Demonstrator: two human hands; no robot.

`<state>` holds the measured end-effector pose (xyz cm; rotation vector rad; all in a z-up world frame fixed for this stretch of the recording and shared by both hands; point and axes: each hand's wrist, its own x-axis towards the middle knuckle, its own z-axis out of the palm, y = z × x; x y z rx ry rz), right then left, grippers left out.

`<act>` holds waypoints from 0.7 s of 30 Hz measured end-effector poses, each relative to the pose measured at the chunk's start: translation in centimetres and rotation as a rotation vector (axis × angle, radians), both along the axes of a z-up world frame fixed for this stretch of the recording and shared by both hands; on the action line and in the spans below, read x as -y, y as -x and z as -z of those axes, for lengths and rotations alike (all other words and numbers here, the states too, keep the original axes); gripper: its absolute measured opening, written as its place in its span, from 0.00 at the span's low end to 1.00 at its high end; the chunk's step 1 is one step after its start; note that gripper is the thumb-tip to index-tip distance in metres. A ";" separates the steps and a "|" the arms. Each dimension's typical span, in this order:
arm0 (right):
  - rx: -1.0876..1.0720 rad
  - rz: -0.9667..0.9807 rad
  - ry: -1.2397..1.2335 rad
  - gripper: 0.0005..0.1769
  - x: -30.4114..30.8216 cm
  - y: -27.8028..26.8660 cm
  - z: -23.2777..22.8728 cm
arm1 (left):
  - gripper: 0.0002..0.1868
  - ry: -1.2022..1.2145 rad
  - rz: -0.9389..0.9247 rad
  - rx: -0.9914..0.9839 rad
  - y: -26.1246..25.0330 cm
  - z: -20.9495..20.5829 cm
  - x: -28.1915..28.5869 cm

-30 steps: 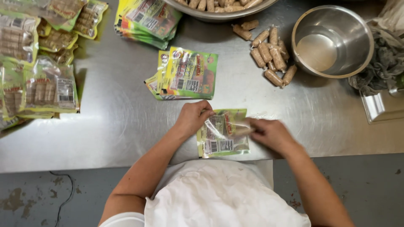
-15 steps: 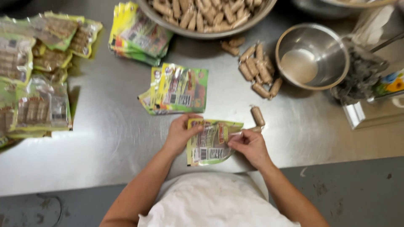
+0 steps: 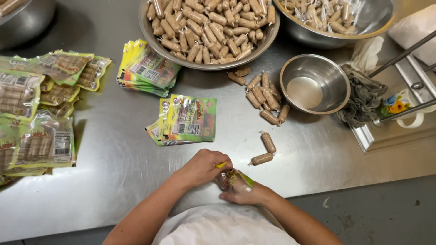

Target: Packaging small sausage-like snacks into plastic bags on a production line.

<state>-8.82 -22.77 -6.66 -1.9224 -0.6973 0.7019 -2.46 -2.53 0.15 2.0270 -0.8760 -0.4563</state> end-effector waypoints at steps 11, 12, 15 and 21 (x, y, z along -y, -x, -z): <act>0.323 0.108 0.125 0.14 0.0 -0.4 1.4 | 0.15 0.133 -0.152 0.353 4.5 4.5 3.2; 0.315 0.106 0.124 0.14 0.1 -0.1 1.5 | 0.15 0.131 -0.154 0.345 5.1 5.1 3.7; 0.350 0.149 0.069 0.15 0.6 -0.7 1.5 | 0.22 0.245 -0.117 0.429 4.9 5.0 4.6; 0.395 0.225 -0.045 0.19 1.7 -0.9 1.3 | 0.17 0.240 -0.164 0.247 2.0 0.4 2.4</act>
